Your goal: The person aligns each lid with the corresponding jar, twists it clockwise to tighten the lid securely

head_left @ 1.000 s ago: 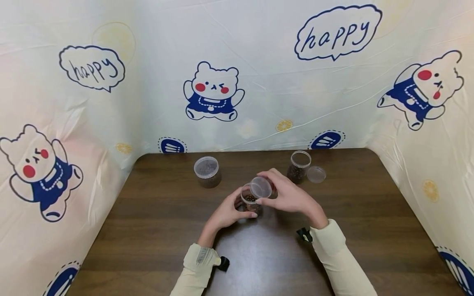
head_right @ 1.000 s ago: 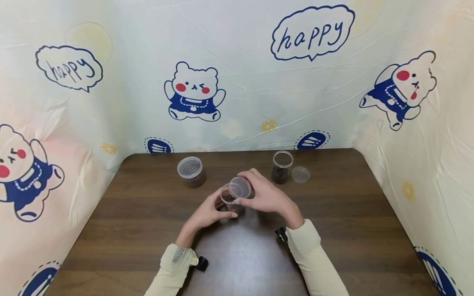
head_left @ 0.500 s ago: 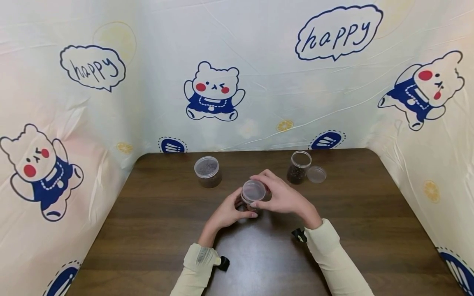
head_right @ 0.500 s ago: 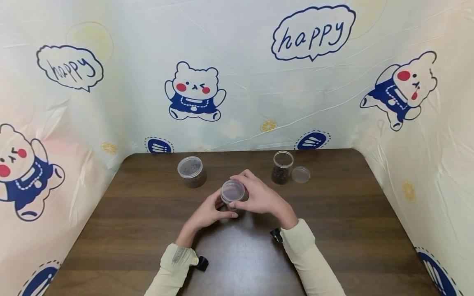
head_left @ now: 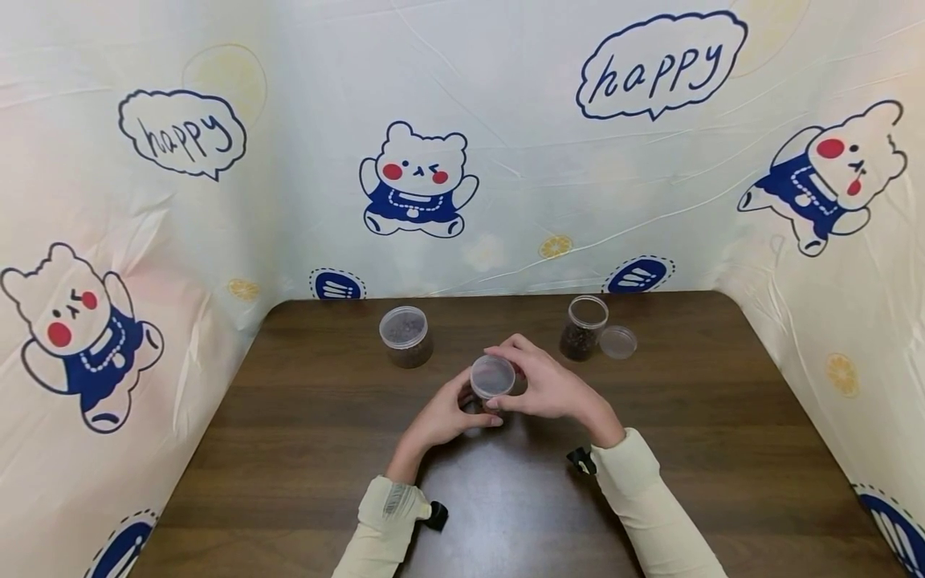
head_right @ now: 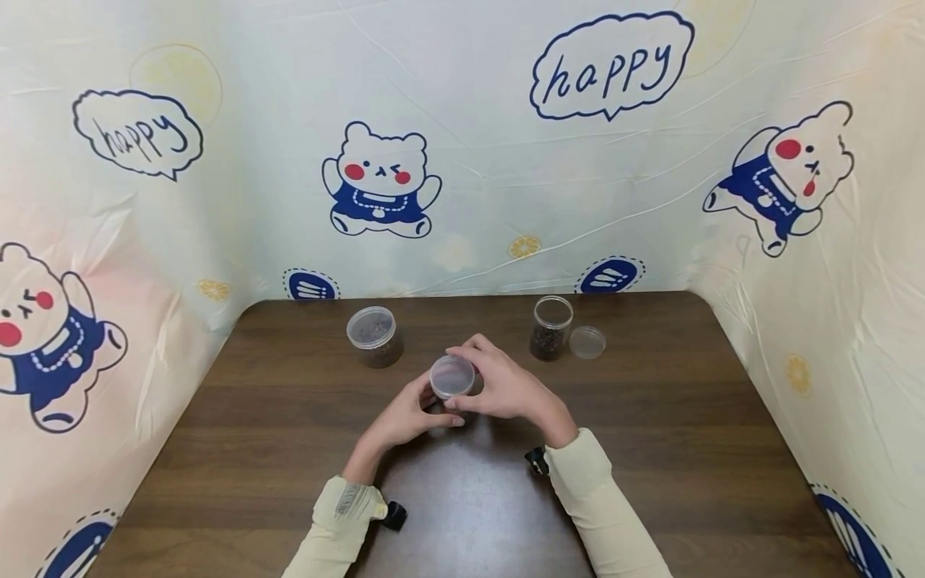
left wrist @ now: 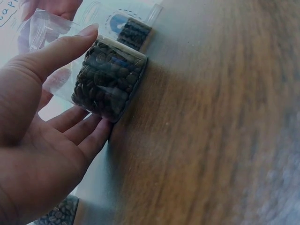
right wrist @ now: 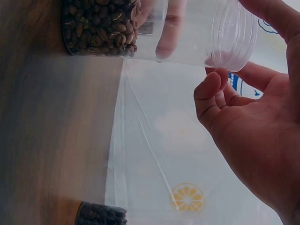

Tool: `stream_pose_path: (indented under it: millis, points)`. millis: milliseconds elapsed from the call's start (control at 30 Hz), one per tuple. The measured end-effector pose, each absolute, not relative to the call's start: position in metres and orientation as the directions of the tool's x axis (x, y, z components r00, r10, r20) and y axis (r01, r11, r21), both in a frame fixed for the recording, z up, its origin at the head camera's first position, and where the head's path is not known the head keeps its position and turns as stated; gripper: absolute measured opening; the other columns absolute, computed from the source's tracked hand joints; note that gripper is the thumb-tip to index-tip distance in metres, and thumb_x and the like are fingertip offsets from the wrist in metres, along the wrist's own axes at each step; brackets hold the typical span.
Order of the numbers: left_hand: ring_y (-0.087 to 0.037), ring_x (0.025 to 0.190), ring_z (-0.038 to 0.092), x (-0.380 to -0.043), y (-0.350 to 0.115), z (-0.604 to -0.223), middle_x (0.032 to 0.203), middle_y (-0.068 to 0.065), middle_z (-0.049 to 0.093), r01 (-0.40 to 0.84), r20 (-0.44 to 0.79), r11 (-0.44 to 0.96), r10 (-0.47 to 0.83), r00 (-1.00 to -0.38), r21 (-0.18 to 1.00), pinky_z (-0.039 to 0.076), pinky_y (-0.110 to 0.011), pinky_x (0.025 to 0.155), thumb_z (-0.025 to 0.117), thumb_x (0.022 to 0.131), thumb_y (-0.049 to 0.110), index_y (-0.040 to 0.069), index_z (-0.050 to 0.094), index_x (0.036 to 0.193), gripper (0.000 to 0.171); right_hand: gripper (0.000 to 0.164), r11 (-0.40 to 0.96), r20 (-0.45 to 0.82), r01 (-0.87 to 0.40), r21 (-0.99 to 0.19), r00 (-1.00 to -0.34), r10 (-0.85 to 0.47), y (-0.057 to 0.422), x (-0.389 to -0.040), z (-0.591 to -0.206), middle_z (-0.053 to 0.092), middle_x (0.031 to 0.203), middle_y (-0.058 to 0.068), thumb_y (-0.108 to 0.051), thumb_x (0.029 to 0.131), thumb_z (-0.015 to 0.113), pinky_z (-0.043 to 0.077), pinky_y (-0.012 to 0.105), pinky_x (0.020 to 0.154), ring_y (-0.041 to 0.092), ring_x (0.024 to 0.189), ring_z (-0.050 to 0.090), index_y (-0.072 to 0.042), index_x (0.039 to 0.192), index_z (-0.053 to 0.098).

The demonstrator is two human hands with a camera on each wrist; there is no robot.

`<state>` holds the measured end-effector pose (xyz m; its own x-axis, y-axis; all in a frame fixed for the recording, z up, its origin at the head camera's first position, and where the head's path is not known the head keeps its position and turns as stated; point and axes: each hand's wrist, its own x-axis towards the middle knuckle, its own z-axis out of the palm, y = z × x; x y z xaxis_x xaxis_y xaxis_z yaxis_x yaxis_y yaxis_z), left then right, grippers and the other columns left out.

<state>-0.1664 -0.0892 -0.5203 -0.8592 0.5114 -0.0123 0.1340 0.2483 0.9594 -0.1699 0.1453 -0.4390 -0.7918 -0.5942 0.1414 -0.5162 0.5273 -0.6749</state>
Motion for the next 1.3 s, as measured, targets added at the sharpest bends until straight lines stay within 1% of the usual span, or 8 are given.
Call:
stream_pose_path:
  millis: [300,500,667,833,933,1033,1167,1300]
  points:
    - [-0.021,0.14,0.057,-0.167,-0.089,-0.521,0.148,0.001,0.059,0.144,-0.001,0.24,0.518,-0.856,0.96,0.045,-0.05,0.117,0.091,0.085,0.021,0.033,0.049,0.152,0.079,0.069,0.508,0.152,-0.521,-0.686,-0.786,-0.6,0.146,-0.172,-0.442,0.057,0.132,0.004,-0.034,0.089,0.086,0.05,0.029,0.084,0.016,0.102,0.059,-0.012,0.148,0.058]
    - [-0.02,0.14,0.057,-0.167,-0.09,-0.523,0.148,0.003,0.059,0.149,0.005,0.236,0.52,-0.854,0.96,0.045,-0.049,0.117,0.09,0.085,0.021,0.035,0.049,0.151,0.079,0.066,0.506,0.164,-0.509,-0.697,-0.799,-0.578,0.144,-0.171,-0.443,0.058,0.128,0.003,-0.037,0.087,0.088,0.054,0.034,0.09,0.016,0.107,0.062,-0.013,0.143,0.062]
    - [-0.02,0.141,0.057,-0.167,-0.089,-0.523,0.149,0.004,0.059,0.15,0.01,0.227,0.521,-0.853,0.962,0.045,-0.049,0.117,0.09,0.086,0.019,0.036,0.049,0.152,0.079,0.066,0.518,0.197,-0.5,-0.694,-0.824,-0.531,0.14,-0.165,-0.443,0.06,0.124,0.005,-0.039,0.084,0.09,0.054,0.033,0.088,0.016,0.103,0.063,-0.011,0.139,0.064]
    - [-0.018,0.14,0.058,-0.168,-0.089,-0.523,0.149,0.004,0.059,0.153,0.009,0.234,0.522,-0.853,0.96,0.048,-0.04,0.114,0.09,0.086,0.02,0.036,0.049,0.152,0.079,0.068,0.583,0.221,-0.467,-0.665,-0.868,-0.444,0.133,-0.156,-0.447,0.061,0.12,0.005,-0.043,0.081,0.092,0.056,0.037,0.09,0.018,0.102,0.064,-0.009,0.132,0.064]
    - [-0.018,0.138,0.059,-0.168,-0.089,-0.522,0.148,0.005,0.06,0.156,0.006,0.244,0.521,-0.854,0.957,0.05,-0.033,0.11,0.09,0.086,0.022,0.037,0.048,0.152,0.08,0.068,0.618,0.227,-0.442,-0.651,-0.889,-0.397,0.128,-0.152,-0.449,0.061,0.119,0.007,-0.047,0.081,0.091,0.056,0.037,0.087,0.019,0.099,0.063,-0.008,0.128,0.061]
    - [-0.018,0.135,0.06,-0.168,-0.09,-0.521,0.146,0.004,0.061,0.156,0.003,0.25,0.521,-0.853,0.956,0.052,-0.032,0.107,0.09,0.086,0.023,0.038,0.048,0.152,0.08,0.07,0.635,0.223,-0.423,-0.646,-0.901,-0.373,0.125,-0.15,-0.451,0.061,0.118,0.008,-0.051,0.08,0.09,0.056,0.037,0.085,0.02,0.097,0.063,-0.007,0.125,0.059]
    - [-0.018,0.139,0.059,-0.167,-0.089,-0.521,0.148,0.004,0.06,0.156,0.001,0.259,0.514,-0.858,0.953,0.05,-0.038,0.113,0.09,0.086,0.024,0.036,0.048,0.153,0.08,0.082,0.643,0.197,-0.418,-0.642,-0.9,-0.388,0.128,-0.151,-0.451,0.061,0.124,0.009,-0.053,0.079,0.091,0.056,0.04,0.091,0.021,0.106,0.062,-0.005,0.136,0.056]
    - [-0.019,0.14,0.058,-0.167,-0.089,-0.521,0.147,0.002,0.06,0.152,0.002,0.256,0.505,-0.863,0.955,0.047,-0.043,0.117,0.091,0.085,0.023,0.033,0.049,0.153,0.08,0.093,0.591,0.192,-0.449,-0.67,-0.874,-0.446,0.136,-0.154,-0.45,0.058,0.134,0.008,-0.047,0.079,0.092,0.054,0.045,0.101,0.021,0.12,0.056,-0.007,0.151,0.049]
